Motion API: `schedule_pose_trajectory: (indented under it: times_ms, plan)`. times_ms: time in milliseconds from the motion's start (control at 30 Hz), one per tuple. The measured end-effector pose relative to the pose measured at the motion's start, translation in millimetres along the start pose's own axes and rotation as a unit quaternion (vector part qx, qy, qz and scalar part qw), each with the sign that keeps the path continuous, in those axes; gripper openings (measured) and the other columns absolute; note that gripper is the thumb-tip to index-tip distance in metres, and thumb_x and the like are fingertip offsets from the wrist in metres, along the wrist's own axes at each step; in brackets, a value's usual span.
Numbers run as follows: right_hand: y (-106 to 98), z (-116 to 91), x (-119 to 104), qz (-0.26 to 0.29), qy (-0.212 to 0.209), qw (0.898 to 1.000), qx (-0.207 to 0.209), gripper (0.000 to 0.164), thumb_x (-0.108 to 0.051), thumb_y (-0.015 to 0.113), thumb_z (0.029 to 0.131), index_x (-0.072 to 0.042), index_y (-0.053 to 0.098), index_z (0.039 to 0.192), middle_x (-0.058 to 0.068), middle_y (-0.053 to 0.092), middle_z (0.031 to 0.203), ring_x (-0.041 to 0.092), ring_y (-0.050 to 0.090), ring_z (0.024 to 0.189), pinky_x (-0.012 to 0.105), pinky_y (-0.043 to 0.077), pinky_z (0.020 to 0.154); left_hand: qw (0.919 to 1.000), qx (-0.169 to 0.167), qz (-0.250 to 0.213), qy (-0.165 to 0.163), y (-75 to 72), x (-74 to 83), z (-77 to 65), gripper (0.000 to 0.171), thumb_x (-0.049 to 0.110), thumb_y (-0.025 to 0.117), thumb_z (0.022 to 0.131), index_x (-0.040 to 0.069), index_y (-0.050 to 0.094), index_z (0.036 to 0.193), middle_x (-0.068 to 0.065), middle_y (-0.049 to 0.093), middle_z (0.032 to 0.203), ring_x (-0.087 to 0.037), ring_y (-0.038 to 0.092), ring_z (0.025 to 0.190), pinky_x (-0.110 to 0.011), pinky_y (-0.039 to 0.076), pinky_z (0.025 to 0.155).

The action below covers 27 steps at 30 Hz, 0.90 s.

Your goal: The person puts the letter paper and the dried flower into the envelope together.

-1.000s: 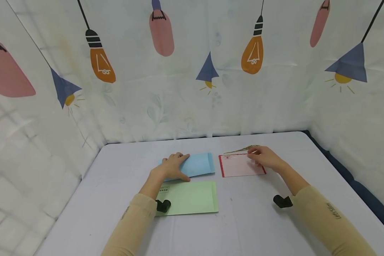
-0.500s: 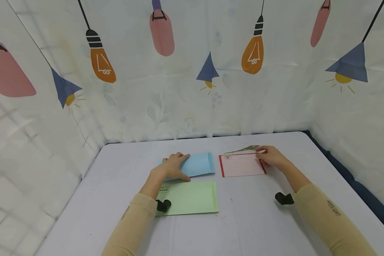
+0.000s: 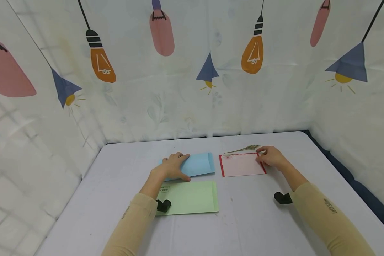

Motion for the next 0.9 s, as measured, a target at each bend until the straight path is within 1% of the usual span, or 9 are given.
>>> schedule_pose_trajectory:
  times_ms: [233,367,600,733,900]
  plan:
    - [3.3,0.9,3.3,-0.026,-0.009,0.999,0.018,0.044,-0.012,0.070,0.095,0.007,0.059,0.134,0.012,0.064,0.091,0.018,0.057,0.067,0.032,0.046,0.064,1.0000,-0.001,-0.001,-0.001,0.2,0.1,-1.0,0.105,0.055,0.085,0.080,0.016,0.033,0.163,-0.015,0.038,0.157,-0.038,0.036,0.143,-0.065,0.032,0.107]
    - [4.3,1.0,2.7,-0.028,-0.009,0.999,0.024,0.042,-0.012,0.071,0.095,0.006,0.060,0.132,0.010,0.064,0.088,0.017,0.057,0.067,0.032,0.046,0.063,1.0000,0.002,-0.003,-0.001,0.2,0.1,-0.9,0.105,0.055,0.085,0.079,0.016,0.033,0.162,-0.015,0.038,0.156,-0.038,0.036,0.142,-0.065,0.032,0.106]
    - [4.2,-4.6,-2.5,-0.021,-0.017,0.999,0.023,0.037,-0.009,0.071,0.094,0.007,0.059,0.126,0.010,0.063,0.086,0.017,0.056,0.066,0.031,0.046,0.061,1.0000,0.002,-0.007,0.000,0.0,0.5,-0.9,0.106,0.054,0.086,0.079,0.016,0.033,0.162,-0.016,0.038,0.157,-0.038,0.036,0.142,-0.066,0.032,0.106]
    - [4.3,-6.7,-4.5,-0.018,-0.020,0.999,0.025,0.035,-0.008,0.072,0.093,0.006,0.058,0.122,0.010,0.062,0.087,0.017,0.055,0.067,0.031,0.045,0.061,0.9999,0.003,-0.010,-0.001,-0.3,0.9,-1.3,0.106,0.054,0.086,0.079,0.016,0.033,0.162,-0.015,0.038,0.156,-0.038,0.036,0.142,-0.066,0.032,0.106]
    - [3.9,-7.3,-3.5,-0.014,-0.025,0.999,0.024,0.031,-0.007,0.073,0.093,0.006,0.056,0.116,0.014,0.062,0.094,0.018,0.057,0.072,0.029,0.047,0.062,0.9999,0.000,-0.012,-0.003,-0.2,1.0,-1.3,0.106,0.054,0.086,0.079,0.017,0.033,0.163,-0.014,0.038,0.156,-0.037,0.035,0.143,-0.065,0.031,0.107]
Point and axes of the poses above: each hand's wrist, its own z-axis towards the middle knuckle, its own y-axis out of the palm, x = y × z, the point moved 1 cm from there along z, towards the middle knuckle
